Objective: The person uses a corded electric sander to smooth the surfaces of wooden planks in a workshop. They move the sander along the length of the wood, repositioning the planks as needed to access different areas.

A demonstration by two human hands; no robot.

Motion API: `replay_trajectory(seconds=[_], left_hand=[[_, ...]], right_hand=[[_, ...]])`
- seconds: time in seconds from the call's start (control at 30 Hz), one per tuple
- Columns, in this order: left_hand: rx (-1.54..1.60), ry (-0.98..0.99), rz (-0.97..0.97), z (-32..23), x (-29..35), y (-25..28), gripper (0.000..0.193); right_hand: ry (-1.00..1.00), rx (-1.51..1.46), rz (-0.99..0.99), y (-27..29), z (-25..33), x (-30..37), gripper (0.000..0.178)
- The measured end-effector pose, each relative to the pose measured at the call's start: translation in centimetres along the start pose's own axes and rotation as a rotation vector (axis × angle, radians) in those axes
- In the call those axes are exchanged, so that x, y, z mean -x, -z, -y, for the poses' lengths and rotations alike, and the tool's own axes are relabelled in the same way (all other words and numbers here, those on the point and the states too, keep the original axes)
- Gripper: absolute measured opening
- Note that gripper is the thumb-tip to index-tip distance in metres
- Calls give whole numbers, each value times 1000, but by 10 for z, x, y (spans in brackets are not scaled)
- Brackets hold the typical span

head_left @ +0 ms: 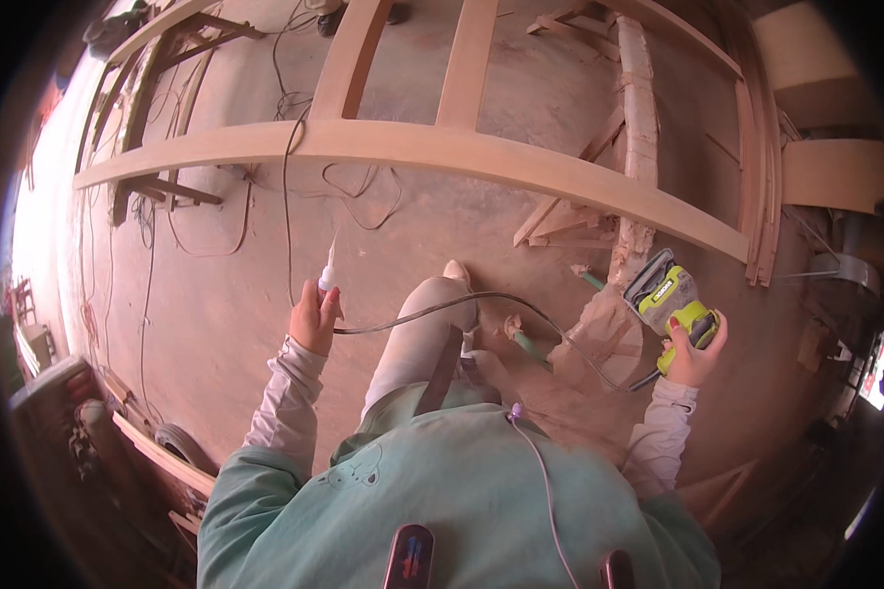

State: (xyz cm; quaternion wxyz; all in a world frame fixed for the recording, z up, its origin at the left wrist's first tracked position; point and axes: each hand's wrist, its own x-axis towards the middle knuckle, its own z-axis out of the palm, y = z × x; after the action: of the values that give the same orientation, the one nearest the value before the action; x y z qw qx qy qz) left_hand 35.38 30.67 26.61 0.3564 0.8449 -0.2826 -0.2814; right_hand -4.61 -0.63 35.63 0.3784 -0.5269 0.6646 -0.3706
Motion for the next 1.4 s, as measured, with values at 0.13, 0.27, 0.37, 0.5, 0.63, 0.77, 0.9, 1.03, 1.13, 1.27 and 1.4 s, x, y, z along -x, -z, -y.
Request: replay_trajectory(seconds=[0.13, 0.27, 0.37, 0.5, 0.63, 0.77, 0.9, 1.03, 1.13, 1.27, 1.4], left_hand=[[-55, 10, 96, -1, -21, 14, 31], [-13, -15, 125, 13, -73, 27, 29], [-31, -30, 151, 23, -128, 32, 27], [21, 1, 271, 28, -179, 54, 26], [32, 152, 313, 59, -200, 103, 24], [35, 247, 172, 88, -197, 161, 24], [112, 302, 4, 82, -194, 172, 29], [158, 293, -59, 65, -217, 145, 29], [163, 303, -63, 39, -216, 138, 27], [164, 312, -62, 49, -206, 154, 27], [149, 316, -63, 61, -201, 164, 27]], right_hand=[[3, 29, 0, -17, -11, 25, 64], [118, 184, 55, -75, -9, 25, 67], [242, 286, 111, -160, -2, 13, 68], [319, 437, 208, -277, 29, 12, 68], [365, 482, 294, -352, 52, 20, 69], [201, 584, 317, -390, 66, 24, 68], [214, 638, 300, -426, 83, -2, 70], [228, 730, 323, -483, 116, -63, 69], [297, 735, 295, -509, 130, -103, 68], [278, 760, 378, -503, 126, -104, 68], [258, 745, 412, -449, 100, -44, 70]])
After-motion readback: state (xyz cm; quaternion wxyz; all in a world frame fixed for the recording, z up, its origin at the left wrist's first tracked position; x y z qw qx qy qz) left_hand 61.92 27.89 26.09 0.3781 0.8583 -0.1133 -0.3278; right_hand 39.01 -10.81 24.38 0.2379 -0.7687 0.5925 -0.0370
